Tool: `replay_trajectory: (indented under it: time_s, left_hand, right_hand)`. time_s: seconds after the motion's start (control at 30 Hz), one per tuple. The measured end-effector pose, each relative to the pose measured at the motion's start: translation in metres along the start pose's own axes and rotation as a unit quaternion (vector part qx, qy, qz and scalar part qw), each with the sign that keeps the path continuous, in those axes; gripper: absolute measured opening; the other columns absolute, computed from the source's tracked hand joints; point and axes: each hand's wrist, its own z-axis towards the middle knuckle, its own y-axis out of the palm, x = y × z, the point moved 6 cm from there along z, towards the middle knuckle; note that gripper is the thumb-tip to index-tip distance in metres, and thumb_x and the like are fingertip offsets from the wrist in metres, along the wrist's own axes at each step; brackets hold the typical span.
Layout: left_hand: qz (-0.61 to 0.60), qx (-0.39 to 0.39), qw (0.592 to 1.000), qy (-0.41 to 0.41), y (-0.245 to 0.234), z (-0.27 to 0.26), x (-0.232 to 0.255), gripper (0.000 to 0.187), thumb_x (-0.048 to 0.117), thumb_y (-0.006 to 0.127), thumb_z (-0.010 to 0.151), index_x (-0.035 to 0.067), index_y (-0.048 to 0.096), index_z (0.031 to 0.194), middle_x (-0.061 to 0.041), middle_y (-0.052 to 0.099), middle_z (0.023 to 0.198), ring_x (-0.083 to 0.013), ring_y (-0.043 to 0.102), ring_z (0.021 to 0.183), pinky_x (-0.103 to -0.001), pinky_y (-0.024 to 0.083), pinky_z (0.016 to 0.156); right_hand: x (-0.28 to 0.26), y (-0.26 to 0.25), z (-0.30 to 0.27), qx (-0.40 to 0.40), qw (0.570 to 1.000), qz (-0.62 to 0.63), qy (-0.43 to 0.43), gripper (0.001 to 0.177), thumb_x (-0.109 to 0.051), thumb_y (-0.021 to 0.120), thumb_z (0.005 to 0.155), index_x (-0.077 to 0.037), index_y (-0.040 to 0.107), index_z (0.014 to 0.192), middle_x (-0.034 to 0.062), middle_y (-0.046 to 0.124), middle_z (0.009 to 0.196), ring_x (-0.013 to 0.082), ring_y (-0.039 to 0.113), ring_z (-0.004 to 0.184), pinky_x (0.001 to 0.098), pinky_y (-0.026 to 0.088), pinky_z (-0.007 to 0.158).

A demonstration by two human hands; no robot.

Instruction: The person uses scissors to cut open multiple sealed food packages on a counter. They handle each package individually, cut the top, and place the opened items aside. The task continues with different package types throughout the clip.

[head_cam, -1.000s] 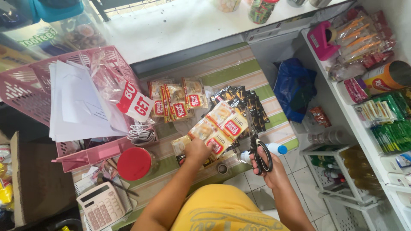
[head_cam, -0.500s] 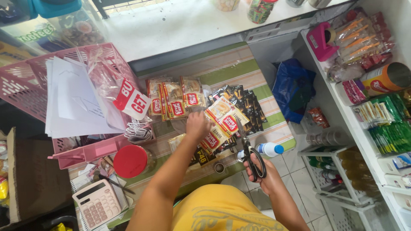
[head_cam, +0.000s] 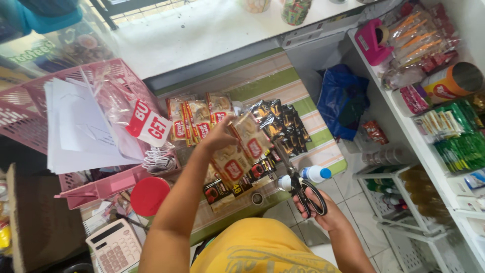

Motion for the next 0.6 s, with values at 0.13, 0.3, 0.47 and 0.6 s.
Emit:
replay_trajectory:
  time_s: [0.13,0.3,0.47,0.6]
  left_hand:
    - [-0.047,0.001,0.994,0.102,-0.046,-0.061,0.033,0.084,0.001,0.074,0.068,0.026,0.053,0.145,-0.004,0.064,0.136,-0.0232,0.070,0.107,-0.033,0.060,0.087]
    - [-0.032,0.017,0.965,0.258,-0.092,-0.113,0.056,0.068,-0.001,0.078,0.073,0.007,0.066,0.139,-0.009,0.068,0.139,-0.0189,0.065,0.121,-0.030,0.053,0.100]
    - [-0.197,-0.026,0.958,0.206,-0.099,-0.136,0.043,0.075,-0.001,0.078,0.065,0.000,0.061,0.138,-0.010,0.066,0.133,-0.0199,0.066,0.111,-0.030,0.054,0.096]
    - [-0.254,-0.047,0.932,0.255,-0.098,-0.150,0.047,0.078,-0.001,0.082,0.067,-0.002,0.058,0.141,-0.011,0.065,0.135,-0.0183,0.063,0.122,-0.030,0.051,0.104]
  right_hand:
    - [0.009,0.006,0.008,-0.049,0.995,-0.061,0.055,0.058,-0.053,0.066,0.088,0.002,0.069,0.104,0.0085,0.064,0.071,0.0149,0.059,0.055,0.0239,0.042,0.046]
    - [0.009,0.031,0.015,-0.132,0.976,-0.149,0.083,0.059,-0.057,0.067,0.084,-0.003,0.067,0.109,0.0051,0.064,0.075,0.0125,0.059,0.059,0.0229,0.041,0.051]
    - [0.002,0.060,0.015,-0.227,0.961,-0.155,0.040,0.063,-0.059,0.070,0.085,0.000,0.071,0.107,0.0058,0.063,0.076,0.0101,0.054,0.062,0.0233,0.043,0.054]
    - [-0.008,0.081,0.007,-0.311,0.949,-0.055,-0.008,0.056,-0.060,0.073,0.089,-0.007,0.057,0.081,0.0131,0.067,0.089,0.0153,0.058,0.070,0.0271,0.047,0.060]
